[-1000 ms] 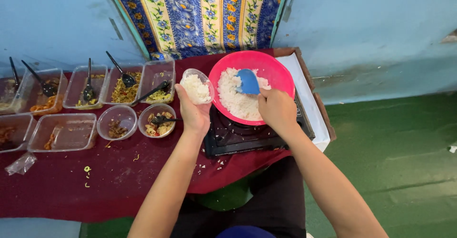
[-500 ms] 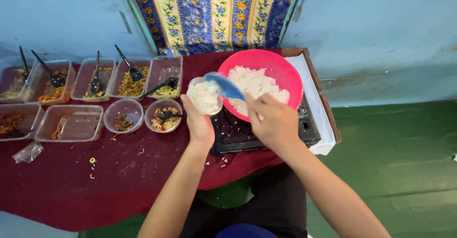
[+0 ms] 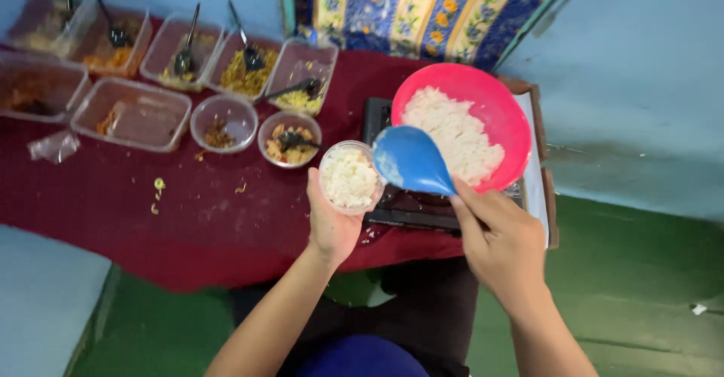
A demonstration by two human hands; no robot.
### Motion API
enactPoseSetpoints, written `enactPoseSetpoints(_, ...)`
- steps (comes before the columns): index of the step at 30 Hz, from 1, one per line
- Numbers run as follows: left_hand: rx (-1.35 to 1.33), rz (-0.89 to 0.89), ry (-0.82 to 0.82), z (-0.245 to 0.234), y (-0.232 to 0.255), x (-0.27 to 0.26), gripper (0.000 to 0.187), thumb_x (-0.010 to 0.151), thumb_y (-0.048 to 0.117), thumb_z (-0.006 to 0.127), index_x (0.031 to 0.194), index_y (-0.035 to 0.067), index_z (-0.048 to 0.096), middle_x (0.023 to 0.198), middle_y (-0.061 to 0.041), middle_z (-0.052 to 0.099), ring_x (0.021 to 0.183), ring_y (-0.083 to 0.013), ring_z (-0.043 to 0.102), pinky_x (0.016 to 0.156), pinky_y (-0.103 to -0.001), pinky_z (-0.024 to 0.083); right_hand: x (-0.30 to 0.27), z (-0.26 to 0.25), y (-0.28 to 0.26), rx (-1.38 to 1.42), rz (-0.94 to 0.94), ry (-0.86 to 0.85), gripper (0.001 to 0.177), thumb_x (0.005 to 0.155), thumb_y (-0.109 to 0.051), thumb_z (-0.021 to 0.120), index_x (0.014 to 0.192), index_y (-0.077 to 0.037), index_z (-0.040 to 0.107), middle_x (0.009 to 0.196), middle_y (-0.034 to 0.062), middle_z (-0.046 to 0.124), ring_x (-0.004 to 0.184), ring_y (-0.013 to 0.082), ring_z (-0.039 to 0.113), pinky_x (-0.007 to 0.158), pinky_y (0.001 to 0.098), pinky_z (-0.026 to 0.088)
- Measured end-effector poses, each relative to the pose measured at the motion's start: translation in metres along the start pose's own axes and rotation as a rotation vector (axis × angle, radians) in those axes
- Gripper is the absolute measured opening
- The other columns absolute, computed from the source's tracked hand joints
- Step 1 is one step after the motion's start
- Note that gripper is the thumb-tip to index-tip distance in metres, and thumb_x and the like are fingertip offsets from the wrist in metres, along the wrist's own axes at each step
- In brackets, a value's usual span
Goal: Packaging food by placing condiment packets and portioned rice into cardboard containers
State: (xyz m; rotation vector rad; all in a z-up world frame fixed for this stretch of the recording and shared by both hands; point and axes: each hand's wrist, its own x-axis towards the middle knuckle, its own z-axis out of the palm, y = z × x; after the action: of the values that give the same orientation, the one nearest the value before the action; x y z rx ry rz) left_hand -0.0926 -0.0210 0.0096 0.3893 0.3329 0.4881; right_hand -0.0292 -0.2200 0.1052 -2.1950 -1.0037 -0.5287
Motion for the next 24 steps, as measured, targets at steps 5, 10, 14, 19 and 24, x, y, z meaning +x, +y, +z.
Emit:
enactPoseSetpoints(5, 0.003, -0.066, -0.024, -0.022, -0.011, -0.009, 0.081, 0.093, 0.063, 0.033, 0.146, 0.004, 0.051, 0.138, -0.019, 0.061, 0.127, -0.0320, 0.058, 0.096, -0.045, 0.051, -0.012, 0.007, -0.013, -0.143, 0.071, -0.253, 0.026, 0.098, -0.019, 0.069, 0.122, -0.021, 0.079, 0.068, -0.0050, 0.057, 0.060, 0.0115, 0.054, 0.054, 0.0299, 0.042)
enactPoseSetpoints(10, -0.035, -0.083, -0.050, -0.034, -0.014, -0.012, 0.081, 0.092, 0.065, 0.037, 0.146, 0.006, 0.051, 0.135, -0.018, 0.061, 0.121, -0.0301, 0.057, 0.085, -0.040, 0.052, -0.010, 0.013, -0.004, -0.245, -0.214, -0.189, 0.023, 0.098, -0.016, 0.074, 0.121, -0.018, 0.079, 0.069, -0.0054, 0.052, 0.055, 0.0119, 0.048, 0.045, 0.0294, 0.036)
enactPoseSetpoints(14, -0.050, -0.103, -0.087, -0.029, -0.004, -0.015, 0.087, 0.087, 0.068, 0.040, 0.147, 0.005, 0.049, 0.141, -0.021, 0.058, 0.129, -0.0339, 0.055, 0.094, -0.047, 0.053, -0.006, 0.005, -0.015, -0.189, -0.199, -0.113, 0.022, 0.101, -0.009, 0.075, 0.121, -0.016, 0.079, 0.072, -0.0042, 0.058, 0.061, 0.0107, 0.049, 0.055, 0.0261, 0.036)
enactPoseSetpoints(19, 0.004, -0.144, -0.038, -0.034, 0.000, -0.015, 0.082, 0.091, 0.067, 0.036, 0.142, 0.006, 0.055, 0.131, -0.018, 0.064, 0.117, -0.0303, 0.060, 0.079, -0.041, 0.053, -0.014, 0.005, -0.007, -0.234, -0.246, -0.264, 0.026, 0.100, -0.018, 0.071, 0.125, -0.019, 0.076, 0.067, -0.0058, 0.050, 0.055, 0.0113, 0.048, 0.044, 0.0304, 0.036)
enactPoseSetpoints(24, -0.020, -0.185, -0.067, -0.043, -0.008, -0.015, 0.077, 0.092, 0.065, 0.040, 0.138, 0.006, 0.055, 0.127, -0.017, 0.062, 0.113, -0.0310, 0.059, 0.072, -0.040, 0.054, -0.003, -0.008, -0.013, -0.209, -0.352, -0.185, 0.025, 0.099, -0.011, 0.079, 0.122, -0.021, 0.078, 0.075, -0.0047, 0.061, 0.056, 0.0133, 0.046, 0.053, 0.0281, 0.034)
